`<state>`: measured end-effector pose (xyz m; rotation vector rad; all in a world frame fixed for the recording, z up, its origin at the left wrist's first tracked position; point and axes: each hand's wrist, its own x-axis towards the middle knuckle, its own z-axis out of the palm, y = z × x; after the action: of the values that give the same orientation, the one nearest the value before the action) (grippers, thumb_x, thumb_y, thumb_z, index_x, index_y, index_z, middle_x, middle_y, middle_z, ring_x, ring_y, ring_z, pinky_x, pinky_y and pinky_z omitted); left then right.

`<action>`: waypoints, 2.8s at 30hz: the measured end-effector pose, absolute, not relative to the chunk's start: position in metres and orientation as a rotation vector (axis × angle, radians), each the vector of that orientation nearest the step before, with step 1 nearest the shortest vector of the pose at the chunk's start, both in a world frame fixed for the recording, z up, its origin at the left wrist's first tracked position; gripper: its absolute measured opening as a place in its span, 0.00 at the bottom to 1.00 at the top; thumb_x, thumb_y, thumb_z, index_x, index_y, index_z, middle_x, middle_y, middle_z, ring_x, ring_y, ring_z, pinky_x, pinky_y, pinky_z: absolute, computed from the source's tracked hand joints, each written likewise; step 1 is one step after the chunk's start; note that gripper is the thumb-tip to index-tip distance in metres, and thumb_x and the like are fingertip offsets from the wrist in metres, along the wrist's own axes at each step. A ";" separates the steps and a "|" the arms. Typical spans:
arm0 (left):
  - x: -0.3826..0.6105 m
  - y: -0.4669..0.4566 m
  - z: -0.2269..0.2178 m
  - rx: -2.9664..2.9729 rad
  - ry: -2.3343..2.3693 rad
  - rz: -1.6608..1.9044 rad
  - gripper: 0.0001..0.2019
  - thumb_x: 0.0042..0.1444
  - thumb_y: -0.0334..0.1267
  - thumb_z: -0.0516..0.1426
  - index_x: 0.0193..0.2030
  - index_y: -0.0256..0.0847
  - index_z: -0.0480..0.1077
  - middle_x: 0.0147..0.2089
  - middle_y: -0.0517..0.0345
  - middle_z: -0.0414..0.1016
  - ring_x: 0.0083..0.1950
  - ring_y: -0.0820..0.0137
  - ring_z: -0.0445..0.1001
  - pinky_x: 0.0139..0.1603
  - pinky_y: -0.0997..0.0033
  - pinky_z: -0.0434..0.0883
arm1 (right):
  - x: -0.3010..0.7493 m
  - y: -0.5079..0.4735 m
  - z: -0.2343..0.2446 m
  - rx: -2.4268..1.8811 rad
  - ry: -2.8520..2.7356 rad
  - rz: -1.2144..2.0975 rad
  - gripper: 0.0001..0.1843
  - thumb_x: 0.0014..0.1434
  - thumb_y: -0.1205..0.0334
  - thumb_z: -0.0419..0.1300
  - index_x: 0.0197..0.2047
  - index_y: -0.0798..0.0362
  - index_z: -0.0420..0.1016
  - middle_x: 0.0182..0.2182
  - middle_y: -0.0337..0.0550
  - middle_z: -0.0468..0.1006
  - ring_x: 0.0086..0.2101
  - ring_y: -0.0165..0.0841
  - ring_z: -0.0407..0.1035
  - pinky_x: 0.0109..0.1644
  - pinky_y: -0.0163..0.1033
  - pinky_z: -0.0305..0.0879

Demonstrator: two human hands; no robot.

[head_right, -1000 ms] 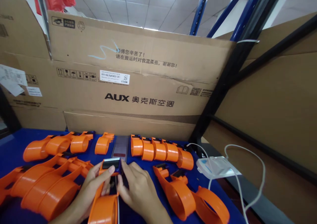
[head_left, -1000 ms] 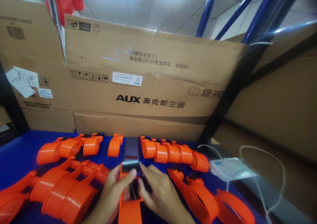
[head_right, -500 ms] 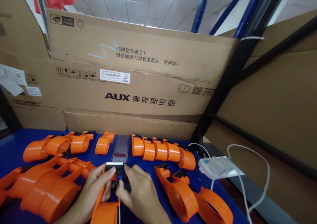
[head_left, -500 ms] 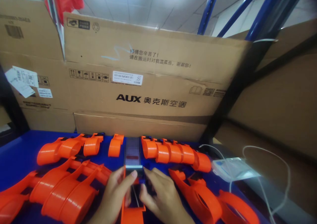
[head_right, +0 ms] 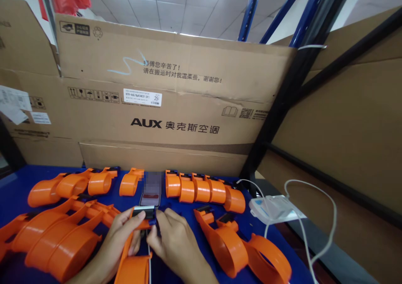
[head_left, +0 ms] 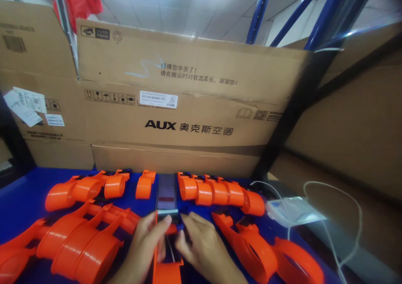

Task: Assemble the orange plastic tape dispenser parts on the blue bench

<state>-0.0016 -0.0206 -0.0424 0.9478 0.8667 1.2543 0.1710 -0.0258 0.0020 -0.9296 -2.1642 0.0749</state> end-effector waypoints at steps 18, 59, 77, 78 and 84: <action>-0.004 -0.012 -0.037 0.819 0.846 1.337 0.21 0.51 0.56 0.65 0.25 0.40 0.70 0.07 0.67 0.60 0.09 0.78 0.54 0.13 0.78 0.53 | 0.192 -0.003 -0.005 -1.702 -2.068 -0.018 0.14 0.70 0.63 0.53 0.33 0.51 0.74 0.29 0.46 0.82 0.32 0.40 0.79 0.30 0.35 0.58; -0.001 -0.022 -0.054 0.978 0.936 1.220 0.18 0.56 0.54 0.63 0.40 0.39 0.73 0.13 0.72 0.58 0.12 0.79 0.56 0.16 0.80 0.57 | 0.180 -0.027 0.019 -0.969 -2.221 0.249 0.15 0.68 0.63 0.57 0.56 0.48 0.74 0.44 0.46 0.80 0.42 0.39 0.75 0.41 0.41 0.74; -0.003 -0.016 -0.056 0.944 0.904 1.170 0.21 0.55 0.59 0.62 0.36 0.41 0.72 0.09 0.70 0.59 0.10 0.77 0.56 0.14 0.78 0.56 | 0.182 -0.025 0.014 -0.961 -1.847 0.060 0.10 0.63 0.66 0.60 0.48 0.51 0.75 0.33 0.42 0.78 0.30 0.34 0.73 0.36 0.38 0.72; -0.003 -0.017 -0.055 0.951 0.898 1.142 0.21 0.55 0.59 0.62 0.37 0.40 0.72 0.09 0.70 0.59 0.10 0.76 0.56 0.15 0.77 0.56 | 0.183 -0.024 0.014 -1.005 -1.796 0.039 0.09 0.64 0.65 0.60 0.48 0.51 0.75 0.31 0.40 0.76 0.29 0.34 0.71 0.35 0.38 0.72; 0.004 -0.039 -0.042 1.057 0.791 1.004 0.22 0.49 0.53 0.68 0.42 0.38 0.76 0.20 0.63 0.72 0.14 0.80 0.54 0.16 0.77 0.51 | 0.182 -0.016 0.012 -1.208 -1.796 0.086 0.06 0.65 0.60 0.60 0.44 0.50 0.76 0.32 0.41 0.77 0.32 0.36 0.74 0.38 0.39 0.71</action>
<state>0.0041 -0.0393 -0.0417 1.0571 0.7910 1.0038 0.1821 -0.0158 0.0120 -1.2084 -1.7956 0.0864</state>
